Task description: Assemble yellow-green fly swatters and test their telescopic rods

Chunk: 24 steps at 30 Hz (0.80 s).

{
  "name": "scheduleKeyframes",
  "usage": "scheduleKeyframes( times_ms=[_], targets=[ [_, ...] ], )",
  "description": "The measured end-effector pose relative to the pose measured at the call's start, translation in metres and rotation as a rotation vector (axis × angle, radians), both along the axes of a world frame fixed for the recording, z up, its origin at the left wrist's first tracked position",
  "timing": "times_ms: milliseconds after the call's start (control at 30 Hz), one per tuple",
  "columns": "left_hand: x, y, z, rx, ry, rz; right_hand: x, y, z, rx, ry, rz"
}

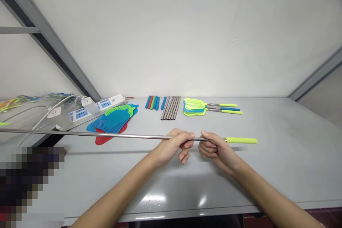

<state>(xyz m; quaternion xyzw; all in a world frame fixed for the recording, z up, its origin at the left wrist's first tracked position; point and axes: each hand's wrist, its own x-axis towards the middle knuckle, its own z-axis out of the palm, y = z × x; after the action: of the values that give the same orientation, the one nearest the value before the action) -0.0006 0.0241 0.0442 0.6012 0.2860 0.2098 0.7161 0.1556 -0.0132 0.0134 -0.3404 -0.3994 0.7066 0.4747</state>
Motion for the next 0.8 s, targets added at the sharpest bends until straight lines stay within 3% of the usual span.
scheduleKeyframes(
  times_ms=[800],
  targets=[
    [-0.017,0.005,0.015,0.008,0.079,0.048,0.003,0.001,0.005,0.057,0.022,-0.138]
  ],
)
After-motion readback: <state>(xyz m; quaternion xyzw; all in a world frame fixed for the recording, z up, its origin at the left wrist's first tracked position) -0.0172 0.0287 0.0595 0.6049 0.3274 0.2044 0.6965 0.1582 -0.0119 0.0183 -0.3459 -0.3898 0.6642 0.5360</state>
